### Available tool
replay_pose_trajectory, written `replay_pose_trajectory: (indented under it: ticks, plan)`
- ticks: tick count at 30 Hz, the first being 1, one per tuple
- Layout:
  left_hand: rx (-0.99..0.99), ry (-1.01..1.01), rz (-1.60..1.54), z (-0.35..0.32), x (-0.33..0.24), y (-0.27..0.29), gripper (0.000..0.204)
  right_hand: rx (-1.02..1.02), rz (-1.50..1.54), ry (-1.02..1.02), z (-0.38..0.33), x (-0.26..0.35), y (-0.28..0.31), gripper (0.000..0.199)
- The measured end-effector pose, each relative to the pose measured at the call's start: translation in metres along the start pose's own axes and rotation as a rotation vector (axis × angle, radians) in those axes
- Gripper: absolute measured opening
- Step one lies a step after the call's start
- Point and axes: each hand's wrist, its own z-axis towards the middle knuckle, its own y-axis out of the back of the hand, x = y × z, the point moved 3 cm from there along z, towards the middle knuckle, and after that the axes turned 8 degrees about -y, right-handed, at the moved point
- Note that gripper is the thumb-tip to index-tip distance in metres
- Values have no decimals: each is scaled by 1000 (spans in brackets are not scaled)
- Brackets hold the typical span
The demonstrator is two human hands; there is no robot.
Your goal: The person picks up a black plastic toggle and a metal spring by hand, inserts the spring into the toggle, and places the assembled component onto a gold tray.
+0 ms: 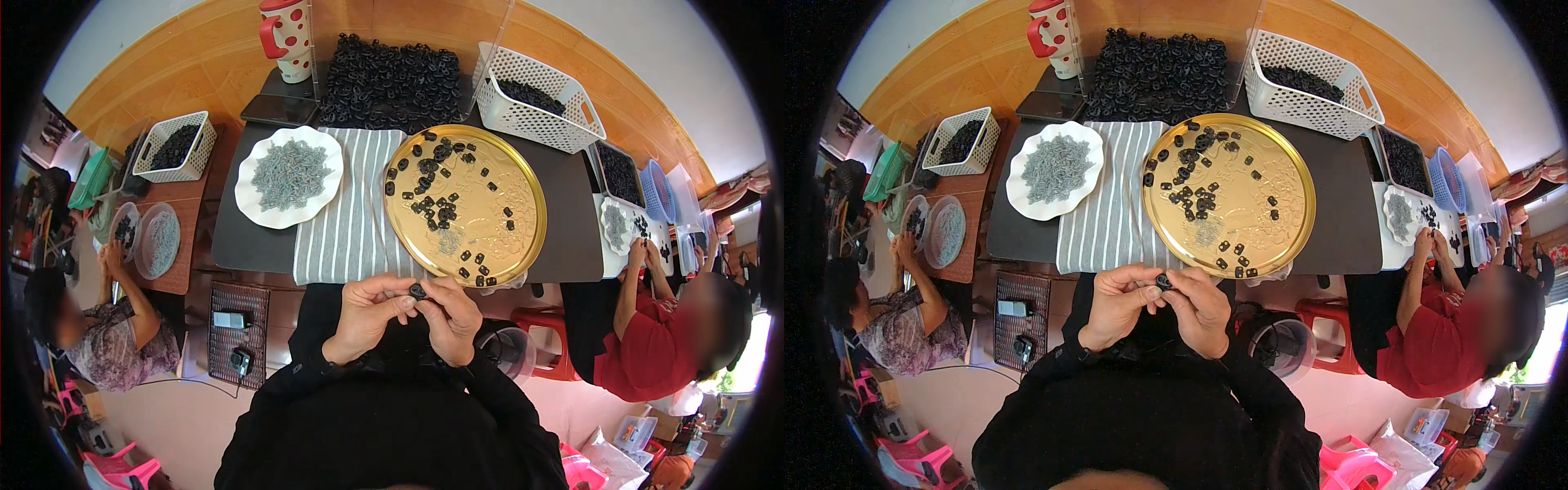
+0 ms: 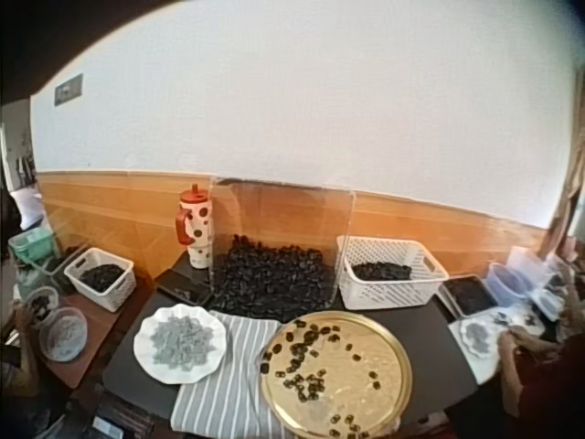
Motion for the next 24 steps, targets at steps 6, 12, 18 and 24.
replay_pose_trajectory:
  ticks: [6, 12, 18, 24]
  plan:
    - [2, -30, 16, -1, 2, -1, 22, -44, -36, 16, -2, 4, -3, 34]
    - [14, -56, 38, -5, 2, -3, 21, -106, -80, 71, -6, 6, -5, 30]
    - [37, -79, 57, -3, 0, -7, 19, -178, -140, 142, -6, 8, -7, 27]
    - [41, -91, 42, -5, 1, -7, 19, -171, -144, 104, -5, 11, -9, 24]
